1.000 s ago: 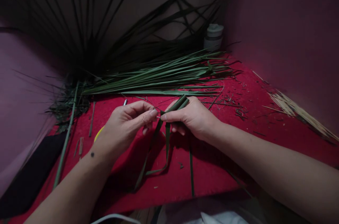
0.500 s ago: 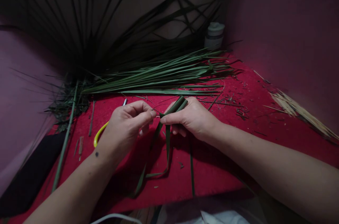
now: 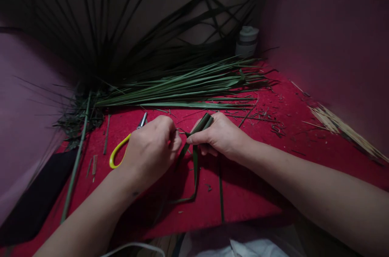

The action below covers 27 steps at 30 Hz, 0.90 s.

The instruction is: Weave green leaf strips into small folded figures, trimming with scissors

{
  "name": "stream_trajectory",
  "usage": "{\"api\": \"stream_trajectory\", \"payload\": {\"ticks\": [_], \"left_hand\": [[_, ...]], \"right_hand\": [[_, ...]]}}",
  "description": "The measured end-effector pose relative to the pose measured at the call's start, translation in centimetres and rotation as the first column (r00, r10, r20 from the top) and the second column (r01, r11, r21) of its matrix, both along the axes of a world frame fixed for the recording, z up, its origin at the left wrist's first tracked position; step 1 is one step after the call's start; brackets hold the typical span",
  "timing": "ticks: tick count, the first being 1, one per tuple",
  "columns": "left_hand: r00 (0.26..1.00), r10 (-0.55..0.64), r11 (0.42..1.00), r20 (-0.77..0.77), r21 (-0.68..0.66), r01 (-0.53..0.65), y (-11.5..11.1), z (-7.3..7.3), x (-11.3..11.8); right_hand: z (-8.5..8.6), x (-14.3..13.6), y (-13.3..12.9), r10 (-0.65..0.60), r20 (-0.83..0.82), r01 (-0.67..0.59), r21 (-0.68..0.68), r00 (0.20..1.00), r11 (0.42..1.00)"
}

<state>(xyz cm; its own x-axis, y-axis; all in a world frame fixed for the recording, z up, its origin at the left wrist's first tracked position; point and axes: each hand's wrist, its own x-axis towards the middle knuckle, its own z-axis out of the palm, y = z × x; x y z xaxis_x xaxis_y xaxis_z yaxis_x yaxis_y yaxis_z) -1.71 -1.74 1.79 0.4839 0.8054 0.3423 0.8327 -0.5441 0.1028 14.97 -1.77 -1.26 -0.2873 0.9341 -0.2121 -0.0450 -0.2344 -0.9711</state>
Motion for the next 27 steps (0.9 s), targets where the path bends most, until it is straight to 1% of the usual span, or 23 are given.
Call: {"api": "stream_trajectory", "payload": {"ticks": [2,4,6,8,9,10,11,12,13,14,15,16,17,18,19,20,21,22,24,25,26,27], "left_hand": [[0.987,-0.004,0.981,-0.16,0.193,0.035,-0.2,-0.2,0.0],[0.969,0.024,0.959,-0.246,0.281,0.047,-0.2,-0.4,0.0],[0.963,0.051,0.956,-0.265,0.291,0.029,-0.1,-0.4,0.1],[0.978,0.077,0.97,-0.196,0.241,-0.028,0.1,-0.4,0.2],[0.989,0.089,0.982,-0.117,0.175,-0.068,0.3,-0.5,0.3],[0.995,0.105,0.992,-0.003,0.073,-0.104,0.5,-0.5,0.3],[0.981,0.137,0.989,0.136,-0.068,-0.129,0.7,-0.6,0.3],[0.941,0.191,0.963,0.281,-0.241,-0.123,1.0,-0.6,0.4],[0.874,0.265,0.904,0.407,-0.421,-0.078,1.2,-0.7,0.4],[0.794,0.351,0.819,0.496,-0.573,-0.003,1.4,-0.8,0.4],[0.716,0.429,0.731,0.551,-0.678,0.084,1.5,-0.8,0.5],[0.656,0.485,0.656,0.578,-0.736,0.164,1.6,-0.9,0.5],[0.619,0.517,0.608,0.591,-0.763,0.221,1.7,-0.9,0.6],[0.604,0.527,0.59,0.597,-0.769,0.245,1.7,-0.9,0.6],[0.614,0.521,0.602,0.593,-0.765,0.228,1.6,-0.9,0.7],[0.646,0.501,0.637,0.577,-0.751,0.177,1.5,-0.9,0.7],[0.697,0.464,0.69,0.546,-0.716,0.102,1.5,-0.9,0.8],[0.761,0.416,0.757,0.497,-0.653,0.013,1.4,-1.0,0.8],[0.889,0.313,0.881,0.333,-0.451,-0.141,1.2,-1.1,0.9],[0.933,0.275,0.921,0.231,-0.34,-0.188,1.2,-1.3,0.9],[0.959,0.252,0.946,0.131,-0.243,-0.216,1.2,-1.4,0.9],[0.969,0.244,0.958,0.046,-0.167,-0.234,1.2,-1.5,0.9]], "right_hand": [[0.0,0.0,0.0,-0.004,-0.014,0.004,0.016,1.0,1.0],[0.1,-0.1,0.1,-0.007,-0.037,0.008,0.026,0.999,1.0],[0.3,-0.2,0.1,-0.023,-0.036,0.024,0.008,0.999,1.0],[0.5,-0.2,0.2,-0.047,-0.014,0.047,-0.02,0.999,0.999],[0.6,-0.2,0.2,-0.057,-0.005,0.057,-0.03,0.998,0.998],[0.6,-0.2,0.2,-0.065,-0.001,0.065,-0.037,0.998,0.997],[0.5,-0.2,0.2,-0.074,-0.001,0.074,-0.04,0.997,0.996],[0.5,-0.2,0.2,-0.082,-0.005,0.082,-0.041,0.997,0.996],[0.4,-0.2,0.2,-0.091,-0.008,0.091,-0.041,0.996,0.995],[0.3,-0.3,0.2,-0.1,-0.009,0.099,-0.042,0.995,0.994],[0.3,-0.3,0.2,-0.108,-0.01,0.108,-0.043,0.994,0.993],[0.2,-0.3,0.2,-0.115,-0.012,0.114,-0.047,0.993,0.992],[0.2,-0.3,0.2,-0.119,-0.014,0.118,-0.05,0.993,0.992],[0.1,-0.4,0.2,-0.121,-0.012,0.12,-0.05,0.993,0.992],[0.1,-0.4,0.2,-0.121,-0.007,0.12,-0.05,0.993,0.992],[0.0,-0.4,0.2,-0.117,0.0,0.117,-0.047,0.993,0.992],[-0.1,-0.4,0.3,-0.11,0.01,0.111,-0.041,0.994,0.993],[-0.2,-0.4,0.3,-0.101,0.023,0.102,-0.034,0.995,0.994],[-0.5,-0.4,0.4,-0.079,0.05,0.08,-0.027,0.996,0.996],[-0.5,-0.4,0.4,-0.072,0.063,0.074,-0.029,0.995,0.997],[-0.6,-0.5,0.5,-0.068,0.074,0.071,-0.037,0.995,0.997],[-0.6,-0.5,0.5,-0.067,0.08,0.071,-0.048,0.995,0.996]]}}
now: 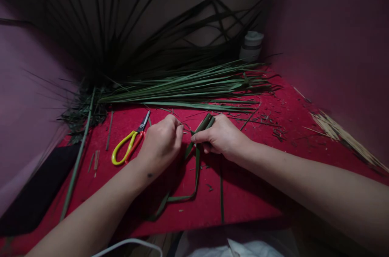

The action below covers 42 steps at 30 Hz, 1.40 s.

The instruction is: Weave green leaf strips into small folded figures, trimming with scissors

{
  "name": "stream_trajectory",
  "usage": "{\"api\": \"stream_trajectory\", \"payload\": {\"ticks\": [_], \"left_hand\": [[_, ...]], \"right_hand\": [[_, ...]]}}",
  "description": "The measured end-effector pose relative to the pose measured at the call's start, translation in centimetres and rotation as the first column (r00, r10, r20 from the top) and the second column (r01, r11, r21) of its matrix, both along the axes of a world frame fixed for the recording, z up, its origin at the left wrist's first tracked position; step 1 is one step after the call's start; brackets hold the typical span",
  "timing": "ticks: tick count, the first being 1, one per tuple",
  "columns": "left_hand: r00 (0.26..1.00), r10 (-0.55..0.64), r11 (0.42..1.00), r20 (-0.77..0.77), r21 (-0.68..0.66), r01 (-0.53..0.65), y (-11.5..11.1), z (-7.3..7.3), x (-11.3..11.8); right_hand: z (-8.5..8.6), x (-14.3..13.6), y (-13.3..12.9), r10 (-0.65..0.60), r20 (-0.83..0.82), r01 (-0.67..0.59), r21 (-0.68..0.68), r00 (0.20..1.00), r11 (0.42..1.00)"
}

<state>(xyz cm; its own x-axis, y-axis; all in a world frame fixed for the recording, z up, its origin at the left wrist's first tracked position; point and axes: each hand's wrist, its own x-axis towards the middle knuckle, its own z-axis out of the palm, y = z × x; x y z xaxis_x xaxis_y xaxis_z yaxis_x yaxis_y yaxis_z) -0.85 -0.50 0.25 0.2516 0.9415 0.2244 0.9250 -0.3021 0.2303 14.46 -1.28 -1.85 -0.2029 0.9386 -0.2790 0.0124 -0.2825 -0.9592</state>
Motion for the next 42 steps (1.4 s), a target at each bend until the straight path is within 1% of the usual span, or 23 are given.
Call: {"api": "stream_trajectory", "payload": {"ticks": [2,6,9,10,12,14,16,19,21,23,25,27,28,29,30,31,32,33,34,35,36,38,42], "left_hand": [[0.994,-0.009,0.999,-0.11,0.053,0.015,0.1,-0.2,-0.1],[0.991,-0.067,0.996,-0.117,0.055,0.074,0.4,-0.3,-0.3],[0.984,-0.062,0.991,-0.169,0.106,0.081,0.5,-0.5,-0.4],[0.981,-0.079,0.987,-0.179,0.121,0.102,0.5,-0.7,-0.5],[0.973,-0.158,0.973,-0.166,0.143,0.182,0.6,-0.8,-0.6],[0.961,-0.252,0.948,-0.113,0.169,0.269,0.6,-0.9,-0.8],[0.946,-0.319,0.928,-0.05,0.187,0.323,0.7,-0.8,-1.0],[0.932,-0.362,0.909,-0.009,0.215,0.356,0.7,-0.6,-0.9],[0.934,-0.356,0.905,-0.019,0.24,0.35,0.6,-0.6,-0.8],[0.943,-0.334,0.908,-0.016,0.262,0.326,0.5,-0.7,-0.7],[0.95,-0.31,0.922,0.035,0.256,0.291,0.5,-0.7,-0.6],[0.946,-0.264,0.956,0.19,0.182,0.23,0.5,-0.5,-0.5],[0.927,-0.212,0.977,0.309,0.102,0.19,0.5,-0.4,-0.4],[0.888,-0.142,0.986,0.437,-0.012,0.163,0.5,-0.2,-0.4],[0.829,-0.054,0.976,0.557,-0.146,0.162,0.6,-0.1,-0.4],[0.757,0.044,0.939,0.652,-0.285,0.191,0.7,0.1,-0.3],[0.684,0.138,0.882,0.716,-0.404,0.245,0.7,0.2,-0.3],[0.62,0.218,0.815,0.754,-0.489,0.309,0.7,0.2,-0.2],[0.567,0.279,0.755,0.775,-0.541,0.369,0.8,0.3,-0.2],[0.525,0.323,0.711,0.787,-0.568,0.415,0.7,0.2,-0.1],[0.495,0.351,0.684,0.795,-0.579,0.444,0.7,0.2,-0.1],[0.468,0.367,0.671,0.804,-0.577,0.466,0.5,0.1,0.0],[0.482,0.334,0.697,0.81,-0.556,0.453,0.3,0.1,0.0]], "right_hand": [[0.0,0.0,0.0,-0.005,-0.006,0.005,-0.017,1.0,1.0],[0.1,0.1,0.0,-0.007,-0.028,0.007,-0.018,1.0,1.0],[0.0,0.2,0.1,-0.005,0.003,0.005,-0.034,1.0,0.999],[0.0,0.3,0.1,-0.002,0.015,0.002,-0.042,1.0,0.999],[0.0,0.3,0.1,0.003,0.024,-0.001,-0.06,1.0,0.998],[0.0,0.5,-0.1,0.003,0.013,-0.002,-0.073,1.0,0.997],[0.1,0.6,-0.3,-0.001,-0.015,-0.001,-0.082,1.0,0.997],[0.2,0.8,-0.4,0.001,-0.052,-0.006,-0.088,0.999,0.996],[0.2,0.9,-0.4,0.01,-0.064,-0.016,-0.094,0.998,0.995],[0.2,0.8,-0.4,0.02,-0.075,-0.027,-0.092,0.997,0.995],[0.2,0.8,-0.3,0.021,-0.101,-0.029,-0.08,0.995,0.996],[0.4,0.9,-0.3,0.003,-0.128,-0.014,-0.088,0.992,0.996],[0.5,1.0,-0.4,-0.008,-0.14,-0.006,-0.1,0.99,0.995],[0.5,1.1,-0.4,-0.015,-0.15,-0.001,-0.11,0.989,0.994],[0.5,1.1,-0.5,-0.018,-0.163,-0.001,-0.115,0.986,0.993],[0.5,1.2,-0.5,-0.013,-0.18,-0.007,-0.114,0.984,0.993],[0.5,1.3,-0.6,-0.005,-0.198,-0.017,-0.109,0.98,0.994],[0.4,1.3,-0.6,0.003,-0.218,-0.026,-0.103,0.976,0.994],[0.3,1.4,-0.6,0.01,-0.239,-0.034,-0.097,0.971,0.995],[0.2,1.4,-0.5,0.015,-0.259,-0.041,-0.093,0.966,0.995],[0.1,1.4,-0.5,0.023,-0.277,-0.05,-0.09,0.961,0.995],[-0.1,1.5,-0.4,0.037,-0.311,-0.067,-0.086,0.95,0.994],[-0.2,1.6,-0.3,0.052,-0.348,-0.089,-0.091,0.936,0.992]]}}
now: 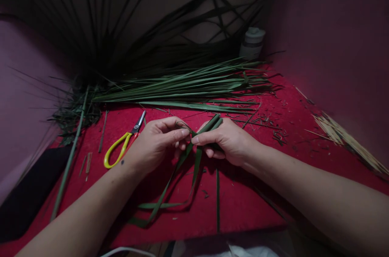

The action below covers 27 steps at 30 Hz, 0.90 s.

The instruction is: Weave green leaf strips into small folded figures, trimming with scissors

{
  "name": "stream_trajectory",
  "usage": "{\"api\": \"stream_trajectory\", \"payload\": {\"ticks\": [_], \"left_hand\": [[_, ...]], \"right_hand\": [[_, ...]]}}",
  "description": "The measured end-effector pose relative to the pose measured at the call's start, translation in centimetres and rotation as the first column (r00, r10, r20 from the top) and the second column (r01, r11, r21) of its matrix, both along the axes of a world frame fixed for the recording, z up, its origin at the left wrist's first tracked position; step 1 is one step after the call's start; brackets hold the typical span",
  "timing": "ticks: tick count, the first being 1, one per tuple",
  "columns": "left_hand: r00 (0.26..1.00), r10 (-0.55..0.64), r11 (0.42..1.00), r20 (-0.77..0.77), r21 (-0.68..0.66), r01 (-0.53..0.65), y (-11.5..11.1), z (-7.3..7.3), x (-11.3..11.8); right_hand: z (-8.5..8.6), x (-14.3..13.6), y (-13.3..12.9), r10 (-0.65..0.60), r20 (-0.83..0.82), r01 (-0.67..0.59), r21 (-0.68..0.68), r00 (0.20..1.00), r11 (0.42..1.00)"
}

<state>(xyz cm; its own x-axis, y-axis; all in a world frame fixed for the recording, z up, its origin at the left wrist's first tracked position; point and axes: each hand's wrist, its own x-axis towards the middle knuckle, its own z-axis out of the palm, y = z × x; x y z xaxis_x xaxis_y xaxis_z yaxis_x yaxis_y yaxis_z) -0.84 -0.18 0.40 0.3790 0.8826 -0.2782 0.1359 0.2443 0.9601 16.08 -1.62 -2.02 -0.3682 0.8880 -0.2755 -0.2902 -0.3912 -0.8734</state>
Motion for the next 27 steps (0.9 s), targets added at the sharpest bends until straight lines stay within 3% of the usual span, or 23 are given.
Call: {"api": "stream_trajectory", "payload": {"ticks": [4,15,19,27], "left_hand": [[1.0,-0.026,1.0,-0.005,0.003,0.026,0.04,0.05,-0.3],[0.995,0.046,0.999,0.086,0.016,-0.047,0.15,0.01,-0.27],[0.998,0.016,1.0,0.056,0.02,-0.018,0.2,-0.02,-0.35],[0.994,-0.078,0.997,-0.072,-0.032,0.076,0.03,0.11,-0.34]], "right_hand": [[0.12,0.02,-0.16,0.003,-0.031,-0.003,0.009,1.0,1.0],[0.01,-0.08,-0.23,0.007,-0.054,-0.007,-0.015,0.999,1.0],[0.06,0.01,-0.24,0.028,-0.092,-0.032,-0.039,0.995,0.999],[-0.07,0.25,-0.04,0.009,-0.106,-0.005,0.035,0.994,0.999]]}}
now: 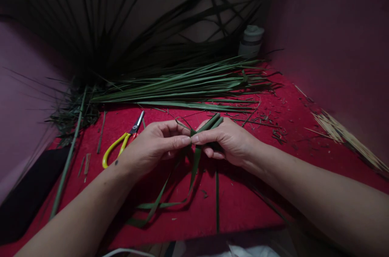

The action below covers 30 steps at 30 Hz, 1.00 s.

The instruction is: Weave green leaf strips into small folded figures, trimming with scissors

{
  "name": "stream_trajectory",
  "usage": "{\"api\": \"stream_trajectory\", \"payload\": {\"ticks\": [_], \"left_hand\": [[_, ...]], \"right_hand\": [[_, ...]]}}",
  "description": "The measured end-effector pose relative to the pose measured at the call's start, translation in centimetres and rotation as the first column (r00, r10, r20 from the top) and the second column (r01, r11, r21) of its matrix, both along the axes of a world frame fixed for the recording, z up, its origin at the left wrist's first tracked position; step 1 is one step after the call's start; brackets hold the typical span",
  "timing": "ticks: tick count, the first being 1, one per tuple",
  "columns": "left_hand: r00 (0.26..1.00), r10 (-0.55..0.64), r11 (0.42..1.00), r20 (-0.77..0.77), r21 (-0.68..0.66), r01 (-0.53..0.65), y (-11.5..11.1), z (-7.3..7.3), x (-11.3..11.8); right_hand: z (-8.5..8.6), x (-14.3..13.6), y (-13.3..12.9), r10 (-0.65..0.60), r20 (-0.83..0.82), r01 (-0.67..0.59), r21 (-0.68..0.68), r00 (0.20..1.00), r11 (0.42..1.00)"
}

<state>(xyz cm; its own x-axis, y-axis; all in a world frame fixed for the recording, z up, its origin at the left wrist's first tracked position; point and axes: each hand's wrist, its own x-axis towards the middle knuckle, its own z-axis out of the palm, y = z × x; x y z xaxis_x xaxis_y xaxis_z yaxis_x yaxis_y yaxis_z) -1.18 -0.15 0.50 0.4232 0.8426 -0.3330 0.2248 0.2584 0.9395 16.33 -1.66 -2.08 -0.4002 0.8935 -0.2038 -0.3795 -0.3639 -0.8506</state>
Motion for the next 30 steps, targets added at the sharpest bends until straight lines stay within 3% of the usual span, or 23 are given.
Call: {"api": "stream_trajectory", "payload": {"ticks": [14,25,30], "left_hand": [[0.994,-0.07,0.99,-0.087,0.12,0.081,-1.2,0.4,1.0],[0.997,-0.031,0.994,-0.071,0.104,0.039,-1.2,-0.1,1.0],[0.998,-0.05,0.998,-0.046,0.045,0.052,-1.0,-0.2,0.9]], "right_hand": [[0.2,-0.5,-0.4,-0.082,0.045,0.082,-0.01,0.996,0.997],[0.4,-0.2,-0.2,-0.082,0.049,0.081,0.012,0.995,0.997],[0.2,0.2,0.2,-0.045,-0.056,0.046,0.015,0.997,0.999]]}}
